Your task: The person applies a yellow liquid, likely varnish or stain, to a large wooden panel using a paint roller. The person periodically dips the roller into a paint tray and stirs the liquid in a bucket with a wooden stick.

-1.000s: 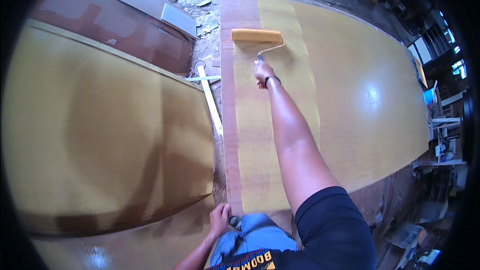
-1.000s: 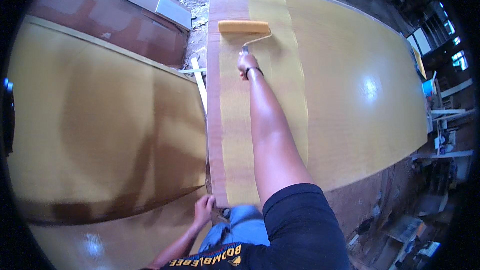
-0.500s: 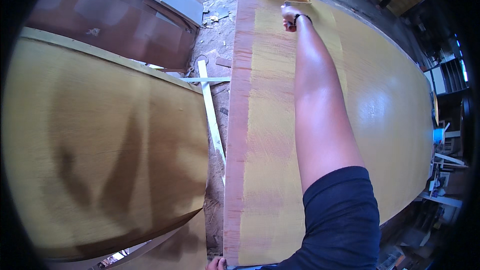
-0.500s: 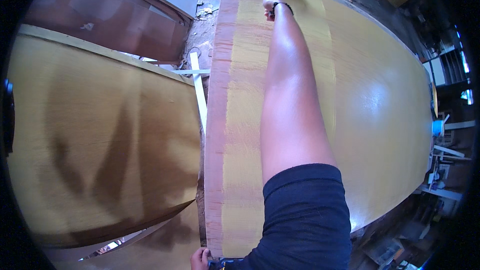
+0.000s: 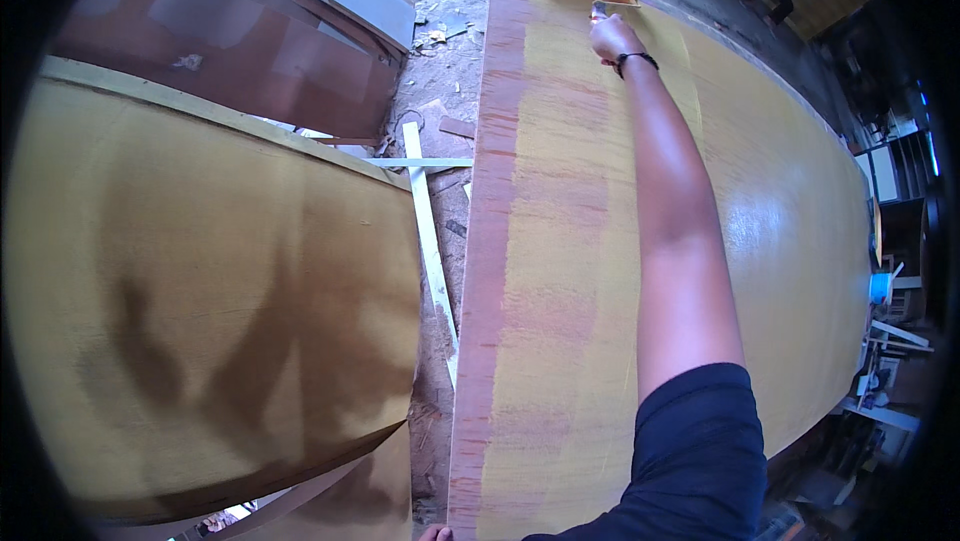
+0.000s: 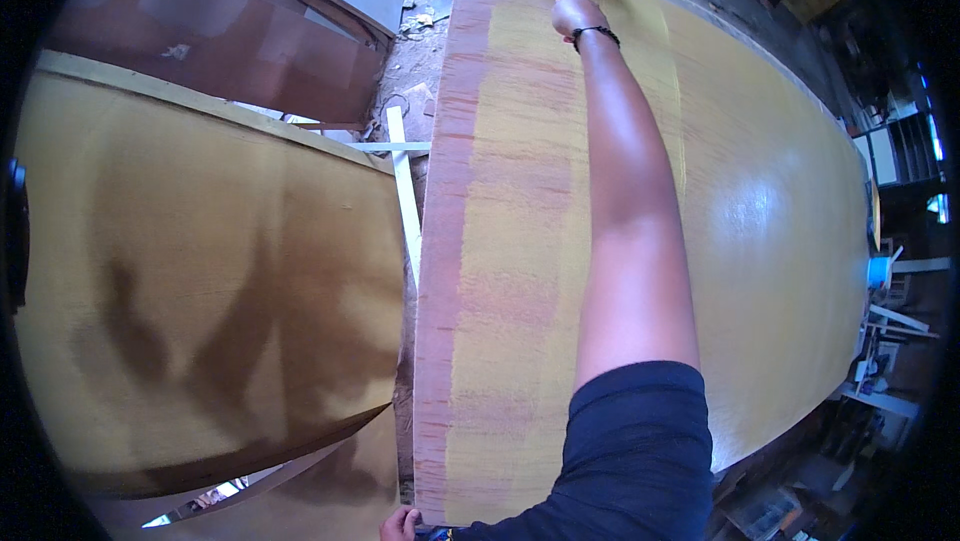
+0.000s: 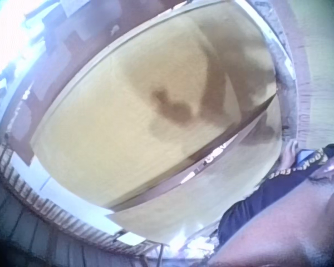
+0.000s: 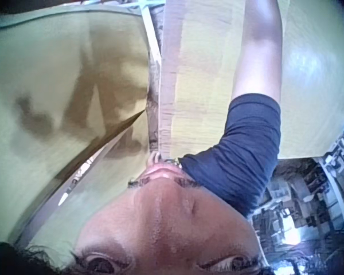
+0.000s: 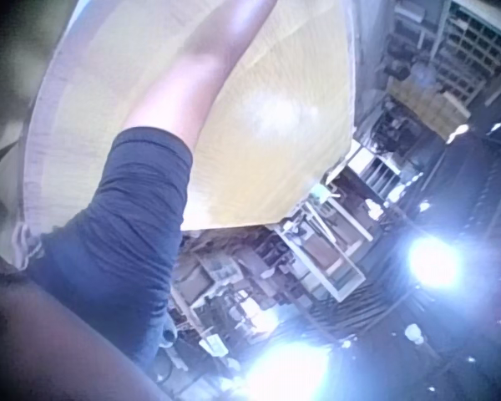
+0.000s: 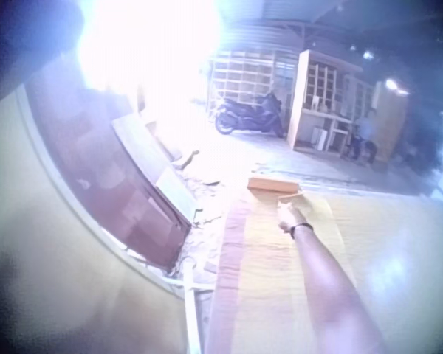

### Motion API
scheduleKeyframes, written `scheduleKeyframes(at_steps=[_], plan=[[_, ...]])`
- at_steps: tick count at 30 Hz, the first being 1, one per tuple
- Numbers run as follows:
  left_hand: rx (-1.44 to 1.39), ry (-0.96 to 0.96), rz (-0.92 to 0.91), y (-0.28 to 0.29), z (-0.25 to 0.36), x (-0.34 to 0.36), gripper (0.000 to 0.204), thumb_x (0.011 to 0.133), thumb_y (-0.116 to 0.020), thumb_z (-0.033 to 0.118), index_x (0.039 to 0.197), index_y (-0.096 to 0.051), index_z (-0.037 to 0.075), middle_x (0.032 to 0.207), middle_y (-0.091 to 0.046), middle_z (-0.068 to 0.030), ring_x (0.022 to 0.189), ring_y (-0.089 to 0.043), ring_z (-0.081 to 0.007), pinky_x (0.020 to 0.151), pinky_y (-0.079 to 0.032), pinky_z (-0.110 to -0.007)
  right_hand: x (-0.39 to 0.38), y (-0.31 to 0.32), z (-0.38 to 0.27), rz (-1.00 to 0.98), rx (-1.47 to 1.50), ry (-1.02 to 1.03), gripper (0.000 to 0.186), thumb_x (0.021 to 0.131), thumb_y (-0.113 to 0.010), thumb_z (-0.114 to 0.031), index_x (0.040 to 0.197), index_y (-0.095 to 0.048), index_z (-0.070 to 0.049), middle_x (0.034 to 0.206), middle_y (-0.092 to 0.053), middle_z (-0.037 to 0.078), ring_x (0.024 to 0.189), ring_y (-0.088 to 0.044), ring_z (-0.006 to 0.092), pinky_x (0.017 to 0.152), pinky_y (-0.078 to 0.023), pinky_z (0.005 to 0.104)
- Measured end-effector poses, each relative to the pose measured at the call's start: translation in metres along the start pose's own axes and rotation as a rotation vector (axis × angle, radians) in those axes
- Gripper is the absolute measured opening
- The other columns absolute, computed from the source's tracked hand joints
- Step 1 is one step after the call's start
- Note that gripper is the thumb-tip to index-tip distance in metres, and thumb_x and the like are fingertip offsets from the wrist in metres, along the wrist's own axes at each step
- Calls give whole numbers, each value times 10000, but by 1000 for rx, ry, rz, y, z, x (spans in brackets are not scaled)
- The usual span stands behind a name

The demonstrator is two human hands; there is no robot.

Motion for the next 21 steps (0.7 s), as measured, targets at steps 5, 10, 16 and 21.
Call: scheduleKeyframes(at_steps=[5, 10, 16, 21], plan=[[5, -43, -7, 1, 4, 3, 149, 1034, -561, 179, 929, -623, 93, 769, -541, 16, 759, -496, -98, 660, -431, -284, 51, -11, 23, 111, -26, -90, 488, 971, -515, -285, 1388, -498, -31, 1343, -601, 190, 1183, -609, 291, 975, -490, 410], [-11, -86, 44, 5, -4, -15, 155, 1039, -554, 182, 930, -623, 96, 766, -538, 17, 756, -495, -99, 657, -430, -281, 28, -28, 5, 78, -134, -40, 441, 978, -462, -193, 1385, -513, -32, 1239, -636, 160, 950, -646, 259, 795, -509, 393], [291, -193, -62, 13, 51, -16, 225, 1010, -564, 187, 970, -677, -3, 782, -689, -105, 727, -652, -163, 696, -525, -334, -75, -20, 39, 7, 10, -69, 472, 995, -431, -275, 1408, -454, -48, 1390, -548, 233, 1254, -553, 365, 1056, -438, 469], [329, -374, -84, 13, 42, -13, 277, 1013, -556, 241, 965, -669, -8, 840, -695, -192, 785, -705, -308, 727, -533, -404, -206, -5, 79, 124, -129, -41, 467, 1018, -419, -367, 1356, -433, -45, 1188, -658, 275, 983, -709, 373, 844, -564, 471]])
Point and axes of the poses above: each hand's wrist, its own x-axis towards the middle knuckle, its own y-axis out of the back of the hand, z = x × y, the point moved 7 cm from there along x, towards the middle knuckle
